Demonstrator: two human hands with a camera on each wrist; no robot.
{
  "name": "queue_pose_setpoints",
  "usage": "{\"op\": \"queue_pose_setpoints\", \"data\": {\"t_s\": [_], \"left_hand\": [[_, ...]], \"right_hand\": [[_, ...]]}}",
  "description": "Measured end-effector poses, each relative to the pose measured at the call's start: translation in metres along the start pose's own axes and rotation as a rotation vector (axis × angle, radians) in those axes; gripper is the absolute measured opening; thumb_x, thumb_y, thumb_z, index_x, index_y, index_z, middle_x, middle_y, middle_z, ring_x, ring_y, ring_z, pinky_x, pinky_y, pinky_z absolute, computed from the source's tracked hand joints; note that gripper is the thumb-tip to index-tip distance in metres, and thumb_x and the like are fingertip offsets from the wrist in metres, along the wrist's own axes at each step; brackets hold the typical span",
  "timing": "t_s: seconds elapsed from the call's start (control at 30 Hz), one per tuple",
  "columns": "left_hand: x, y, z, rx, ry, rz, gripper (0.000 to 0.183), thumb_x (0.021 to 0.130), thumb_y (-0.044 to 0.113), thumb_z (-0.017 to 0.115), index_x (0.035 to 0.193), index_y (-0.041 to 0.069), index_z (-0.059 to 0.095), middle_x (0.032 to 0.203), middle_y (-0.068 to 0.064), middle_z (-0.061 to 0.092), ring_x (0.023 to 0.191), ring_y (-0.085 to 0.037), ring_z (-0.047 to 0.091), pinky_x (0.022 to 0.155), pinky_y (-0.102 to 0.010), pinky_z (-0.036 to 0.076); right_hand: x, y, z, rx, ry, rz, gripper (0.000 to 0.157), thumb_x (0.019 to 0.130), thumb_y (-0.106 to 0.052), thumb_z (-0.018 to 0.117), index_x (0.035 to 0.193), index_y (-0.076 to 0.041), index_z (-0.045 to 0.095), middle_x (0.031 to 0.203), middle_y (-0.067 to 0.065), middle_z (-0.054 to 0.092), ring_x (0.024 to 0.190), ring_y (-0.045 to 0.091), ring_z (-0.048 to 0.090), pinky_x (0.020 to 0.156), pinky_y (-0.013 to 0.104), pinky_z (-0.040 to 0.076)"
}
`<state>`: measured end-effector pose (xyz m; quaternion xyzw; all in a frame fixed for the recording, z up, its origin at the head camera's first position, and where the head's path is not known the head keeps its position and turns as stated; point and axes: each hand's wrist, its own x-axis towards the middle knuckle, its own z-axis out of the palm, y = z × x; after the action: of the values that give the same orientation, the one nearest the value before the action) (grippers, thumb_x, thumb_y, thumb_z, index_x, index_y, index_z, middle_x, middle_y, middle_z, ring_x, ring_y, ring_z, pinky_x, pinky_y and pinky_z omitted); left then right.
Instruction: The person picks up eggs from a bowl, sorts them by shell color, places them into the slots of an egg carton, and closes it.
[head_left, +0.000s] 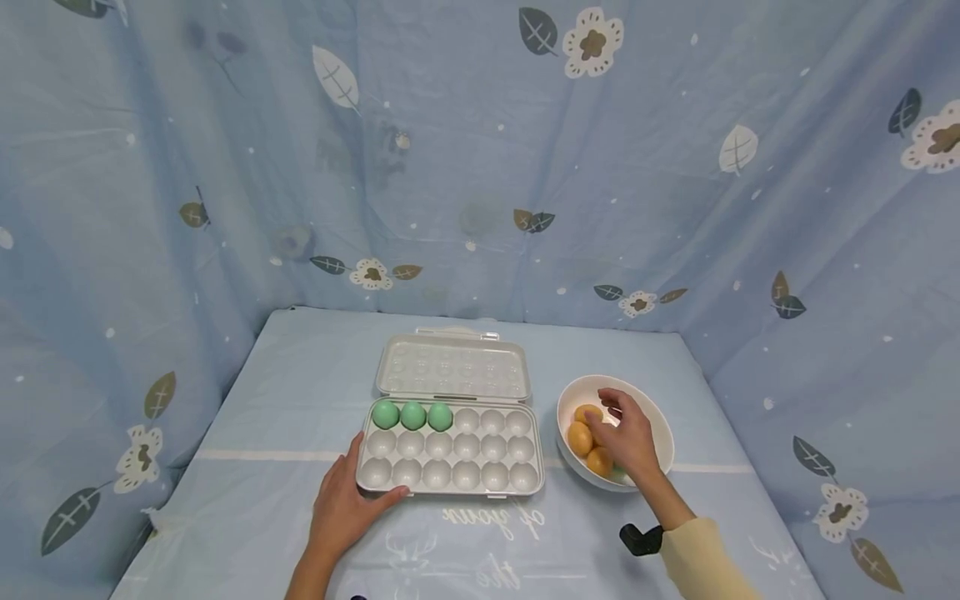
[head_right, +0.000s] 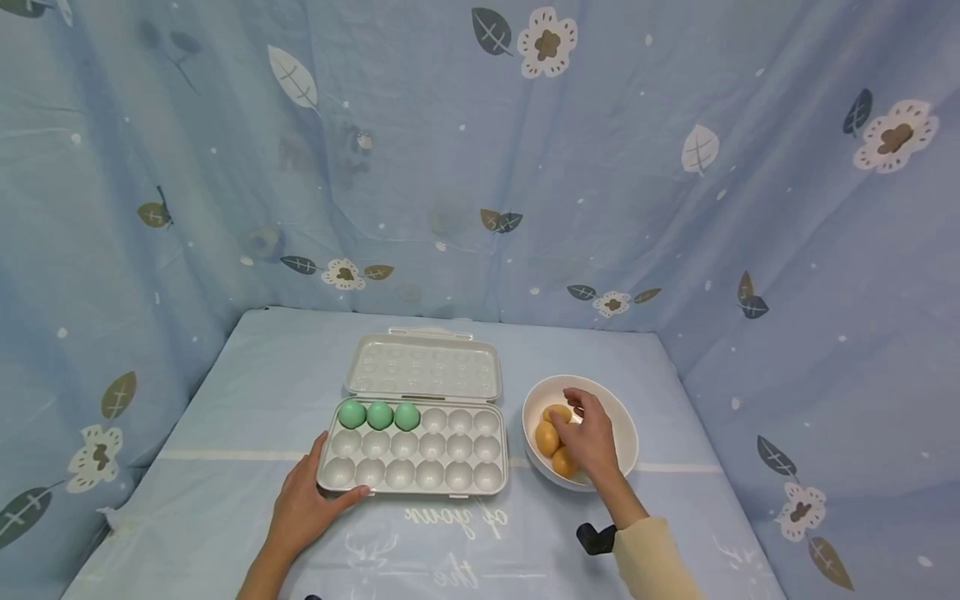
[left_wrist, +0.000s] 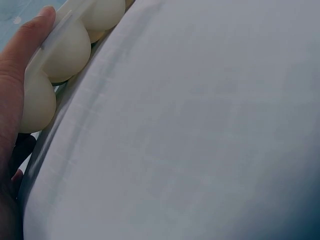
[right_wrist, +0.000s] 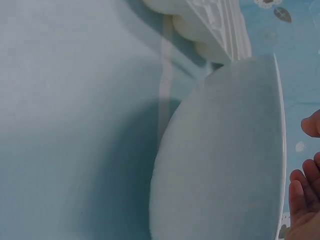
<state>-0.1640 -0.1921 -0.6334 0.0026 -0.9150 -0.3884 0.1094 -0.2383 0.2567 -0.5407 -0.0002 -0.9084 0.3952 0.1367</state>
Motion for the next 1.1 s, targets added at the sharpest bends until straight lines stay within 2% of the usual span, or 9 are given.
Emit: {"op": "queue_pose_setpoints", "data": {"t_s": [0.23,0.4,0.53,0.77,0.9,1.1], "left_hand": [[0.000,0.001,0.000,0.013,-0.031,-0.035,0.126,0.069,0.069,0.086,0.164,0.015,0.023,0.151,-0.025,0.051,0.145,-0.047,0.038,0.120,-0.062,0.028],[0.000,0.002,-0.001,0.011,-0.038,-0.045,0.126,0.069,0.069,0.085,0.164,0.016,0.022,0.151,-0.024,0.052,0.146,-0.047,0.038,0.120,-0.063,0.028],[0.001,0.002,-0.002,0.006,-0.040,-0.041,0.126,0.069,0.069,0.086,0.164,0.016,0.022,0.153,-0.024,0.050,0.146,-0.045,0.039,0.121,-0.061,0.025],[0.001,0.001,-0.001,0.009,-0.033,-0.028,0.126,0.069,0.068,0.086,0.164,0.015,0.023,0.152,-0.024,0.051,0.144,-0.044,0.041,0.121,-0.060,0.026],[0.000,0.000,0.000,0.004,-0.030,-0.025,0.126,0.069,0.068,0.087,0.164,0.015,0.023,0.152,-0.023,0.051,0.144,-0.043,0.043,0.122,-0.059,0.025],[0.001,-0.001,0.001,0.005,-0.023,-0.011,0.125,0.069,0.067,0.087,0.163,0.015,0.023,0.151,-0.023,0.052,0.142,-0.042,0.045,0.122,-0.058,0.026]], "right_hand": [[-0.010,0.015,-0.017,-0.097,0.011,-0.006,0.049,0.091,-0.013,0.079,0.132,0.003,0.058,0.128,0.023,0.063,0.119,0.041,0.062,0.105,0.054,0.053],[-0.016,0.023,-0.028,-0.160,-0.021,-0.012,0.050,0.091,-0.014,0.079,0.132,0.004,0.058,0.129,0.024,0.063,0.118,0.041,0.062,0.104,0.055,0.054],[-0.020,0.026,-0.036,-0.210,-0.072,0.003,0.049,0.090,-0.012,0.079,0.131,0.006,0.058,0.129,0.025,0.062,0.116,0.041,0.062,0.103,0.056,0.054],[-0.021,0.028,-0.044,-0.302,-0.203,0.085,0.055,0.087,-0.013,0.082,0.133,0.007,0.057,0.129,0.026,0.062,0.117,0.042,0.061,0.100,0.057,0.054],[-0.020,0.030,-0.046,-0.339,-0.268,0.086,0.058,0.085,-0.013,0.084,0.132,0.007,0.057,0.129,0.026,0.062,0.116,0.043,0.061,0.097,0.057,0.056],[-0.018,0.033,-0.046,-0.387,-0.319,0.092,0.059,0.084,-0.014,0.086,0.131,0.006,0.058,0.128,0.024,0.063,0.114,0.041,0.062,0.096,0.056,0.057]]}}
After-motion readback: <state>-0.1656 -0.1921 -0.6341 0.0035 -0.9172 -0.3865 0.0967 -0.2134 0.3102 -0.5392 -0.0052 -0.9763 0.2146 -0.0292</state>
